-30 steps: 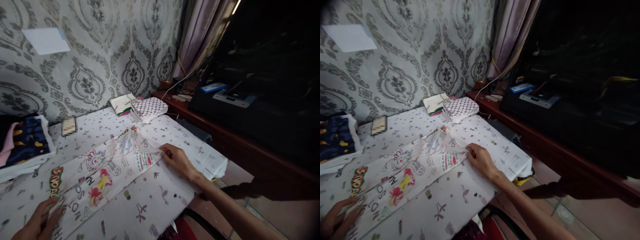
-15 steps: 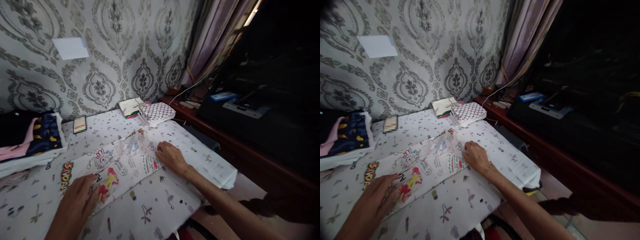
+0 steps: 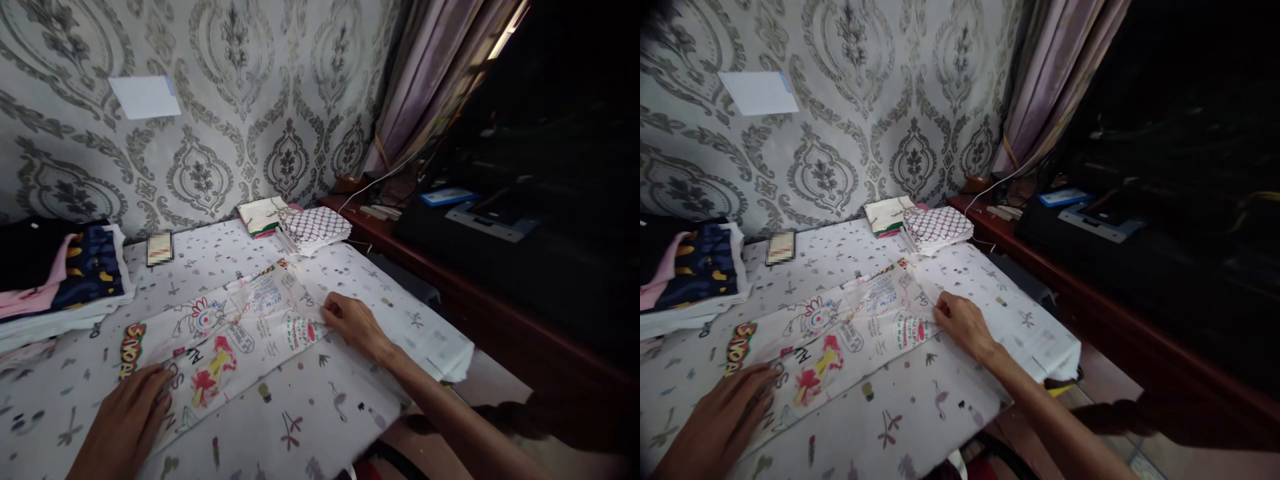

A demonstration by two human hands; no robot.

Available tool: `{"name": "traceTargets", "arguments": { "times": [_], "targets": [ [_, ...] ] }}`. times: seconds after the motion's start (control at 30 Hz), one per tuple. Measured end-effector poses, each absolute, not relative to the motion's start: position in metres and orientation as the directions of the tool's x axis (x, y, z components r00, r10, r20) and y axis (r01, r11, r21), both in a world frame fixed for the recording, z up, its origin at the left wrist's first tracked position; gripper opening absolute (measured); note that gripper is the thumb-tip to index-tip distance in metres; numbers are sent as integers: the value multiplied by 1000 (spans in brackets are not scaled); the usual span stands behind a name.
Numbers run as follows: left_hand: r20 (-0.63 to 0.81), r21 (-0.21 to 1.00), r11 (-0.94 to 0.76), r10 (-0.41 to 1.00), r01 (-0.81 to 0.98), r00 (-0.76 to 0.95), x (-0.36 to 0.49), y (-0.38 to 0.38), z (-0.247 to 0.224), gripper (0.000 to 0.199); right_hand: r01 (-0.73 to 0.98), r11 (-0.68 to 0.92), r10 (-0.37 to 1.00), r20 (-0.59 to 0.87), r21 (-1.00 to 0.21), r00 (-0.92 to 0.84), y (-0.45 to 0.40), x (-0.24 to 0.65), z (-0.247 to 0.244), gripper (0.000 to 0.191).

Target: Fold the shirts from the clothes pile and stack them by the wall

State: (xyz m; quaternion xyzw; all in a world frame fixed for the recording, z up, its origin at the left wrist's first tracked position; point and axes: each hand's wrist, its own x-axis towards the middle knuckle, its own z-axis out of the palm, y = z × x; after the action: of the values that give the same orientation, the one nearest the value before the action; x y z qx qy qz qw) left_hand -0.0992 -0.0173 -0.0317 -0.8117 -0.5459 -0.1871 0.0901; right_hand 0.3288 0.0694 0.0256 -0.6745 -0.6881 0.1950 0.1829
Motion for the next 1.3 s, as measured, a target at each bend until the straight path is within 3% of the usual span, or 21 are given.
{"name": "traceTargets", "arguments": {
  "times": [0.2, 0.33, 0.43, 0.6, 0.7, 0.87, 1.0, 1.13, 1.2, 1.3],
  "targets": [
    [365, 101, -329, 891, 939, 272, -122, -28, -45, 37, 799, 72, 997, 29, -598, -69, 63, 345, 10, 31],
    [339, 133, -336, 899, 932, 276, -138, -36, -47, 39, 764, 67, 997, 62, -642, -35, 55, 354, 8, 21],
    [357, 183, -340, 897, 923, 259, -143, -39, -46, 39, 768, 126, 992, 88, -628, -90, 50, 357, 9, 34],
    [361, 220, -314, 906, 923, 222, -141, -40, -47, 36, 782, 188, 982, 114, -595, -149, 48, 359, 9, 13],
    [350, 235, -306, 912, 923, 214, -143, -40, -49, 35, 768, 145, 989, 96, -624, -110, 52, 362, 6, 18],
    [314, 189, -275, 927, 943, 207, -144, -44, -43, 41, 870, 121, 990, 123, -478, -70, 52, 361, 2, 17],
    [343, 90, -258, 915, 962, 213, -128, -49, -22, 43, 903, 181, 949, 310, -390, -56, 47, 351, 6, 16],
    [396, 52, -300, 882, 953, 256, -99, -48, -3, 39, 822, 489, 822, 469, -293, -322, 49, 325, 7, 36],
    [368, 68, -361, 876, 930, 313, -88, -46, -1, 38, 750, 614, 766, 414, -246, -492, 52, 311, 1, 44],
    [221, 119, -410, 899, 904, 379, -79, -45, -3, 43, 745, 641, 758, 308, -185, -575, 58, 302, -18, 55]
  ]
}}
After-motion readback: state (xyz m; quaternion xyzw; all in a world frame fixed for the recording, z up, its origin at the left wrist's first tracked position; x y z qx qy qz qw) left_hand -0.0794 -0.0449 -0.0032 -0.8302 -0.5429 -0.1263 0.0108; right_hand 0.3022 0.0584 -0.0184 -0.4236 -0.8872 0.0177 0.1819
